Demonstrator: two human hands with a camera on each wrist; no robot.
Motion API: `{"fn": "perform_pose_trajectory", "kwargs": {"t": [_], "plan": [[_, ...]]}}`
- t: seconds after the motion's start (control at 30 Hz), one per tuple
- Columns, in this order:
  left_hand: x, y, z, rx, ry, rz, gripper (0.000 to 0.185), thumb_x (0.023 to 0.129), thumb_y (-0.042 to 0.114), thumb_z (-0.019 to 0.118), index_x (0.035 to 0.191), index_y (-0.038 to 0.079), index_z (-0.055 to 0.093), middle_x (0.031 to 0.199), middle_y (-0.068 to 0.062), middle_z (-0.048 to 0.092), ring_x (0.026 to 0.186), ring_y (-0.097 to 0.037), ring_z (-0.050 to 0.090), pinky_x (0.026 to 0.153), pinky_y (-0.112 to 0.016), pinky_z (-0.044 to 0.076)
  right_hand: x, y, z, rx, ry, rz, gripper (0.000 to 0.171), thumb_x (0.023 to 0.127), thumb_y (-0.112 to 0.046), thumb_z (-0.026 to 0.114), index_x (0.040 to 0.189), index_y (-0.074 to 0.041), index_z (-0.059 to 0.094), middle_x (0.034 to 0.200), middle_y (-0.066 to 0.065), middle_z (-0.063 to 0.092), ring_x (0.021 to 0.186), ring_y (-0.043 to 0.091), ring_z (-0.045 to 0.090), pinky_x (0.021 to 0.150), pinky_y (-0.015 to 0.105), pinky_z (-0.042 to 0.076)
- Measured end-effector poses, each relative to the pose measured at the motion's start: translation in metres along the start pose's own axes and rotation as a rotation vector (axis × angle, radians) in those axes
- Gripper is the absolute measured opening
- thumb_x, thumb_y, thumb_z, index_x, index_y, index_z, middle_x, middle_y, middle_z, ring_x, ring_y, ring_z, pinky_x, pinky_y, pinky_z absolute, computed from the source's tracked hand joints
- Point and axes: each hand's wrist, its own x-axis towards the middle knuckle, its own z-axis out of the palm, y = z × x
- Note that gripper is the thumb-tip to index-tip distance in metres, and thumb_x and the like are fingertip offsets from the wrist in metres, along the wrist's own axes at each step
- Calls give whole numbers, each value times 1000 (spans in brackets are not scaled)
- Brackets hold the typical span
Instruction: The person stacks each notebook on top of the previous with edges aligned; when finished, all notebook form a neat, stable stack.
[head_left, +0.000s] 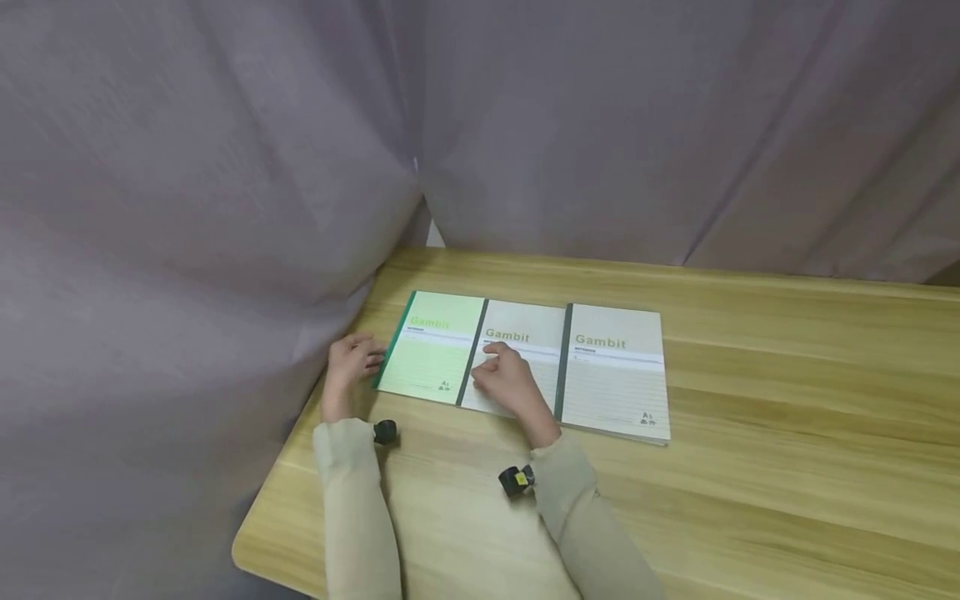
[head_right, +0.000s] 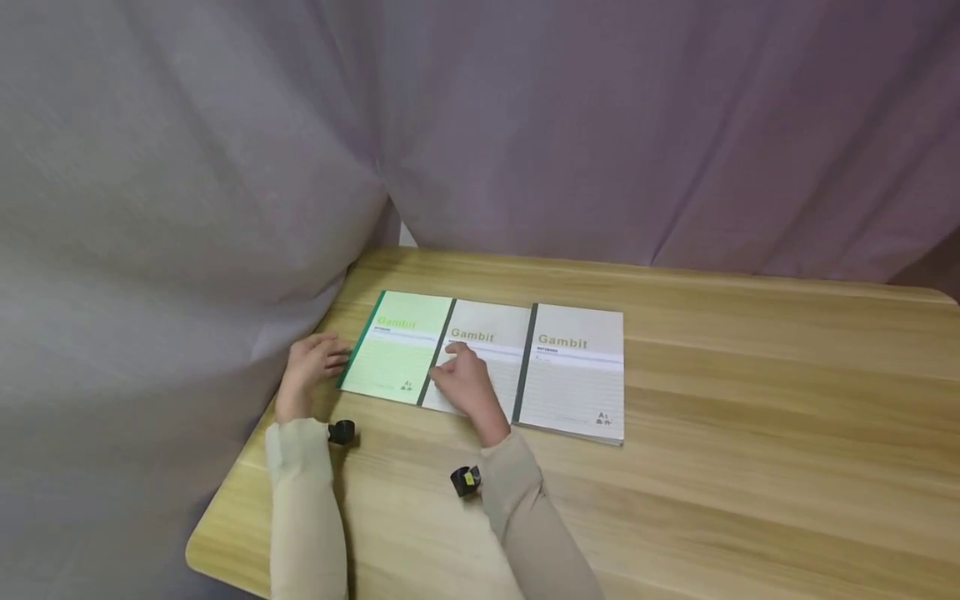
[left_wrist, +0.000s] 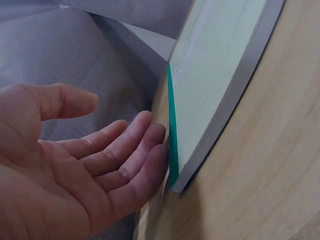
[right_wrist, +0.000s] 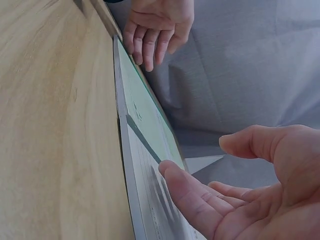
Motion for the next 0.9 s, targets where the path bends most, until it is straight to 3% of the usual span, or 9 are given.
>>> {"fn": "perform_pose_trajectory", "kwargs": {"t": [0.3,0.43,0.57,0.67,0.77,0.83,0.9], "plan": [[-2,0,5,101,28,26,36,96,8,50,126,-12,57,119,-27,64,100,-28,64,84,-35,54,0,-4,4,-22,-19,-1,58,85,-8,59,138,12,47,88,12,75,82,25,68,93,44,51],[-4,1,6,159,14,36,40,99,8,47,132,-13,55,124,-30,61,106,-33,62,91,-40,52,-1,-7,10,-41,-44,-1,60,86,-10,58,140,12,45,83,9,75,84,24,66,93,44,51],[-3,0,5,233,-30,60,44,100,7,48,138,-15,50,134,-33,55,116,-39,56,97,-45,49,-4,-8,12,-65,-54,-2,60,86,-10,58,140,13,45,86,10,74,76,22,63,81,38,52],[-2,0,5,282,-81,83,43,99,5,49,138,-15,50,139,-33,50,127,-42,50,105,-49,44,-4,-7,13,-87,-48,-17,47,85,-9,57,125,14,57,89,16,73,63,17,54,69,32,48],[-2,0,6,291,-112,98,45,97,1,49,140,-15,49,144,-33,47,135,-44,42,110,-52,38,-3,-7,13,-98,-35,-34,33,83,-9,55,106,13,67,94,21,72,60,15,47,68,31,44],[-2,0,6,284,-108,94,48,94,-3,49,141,-14,48,144,-32,47,135,-43,42,111,-52,38,-4,-7,14,-101,-28,-35,32,83,-9,55,104,11,68,98,22,72,66,16,50,72,31,46],[-2,-1,7,266,-96,82,51,91,-6,48,141,-13,47,143,-32,47,134,-42,43,109,-51,39,-5,-7,15,-92,-28,-30,41,82,-9,55,115,14,65,103,22,72,72,21,56,74,35,49]]}}
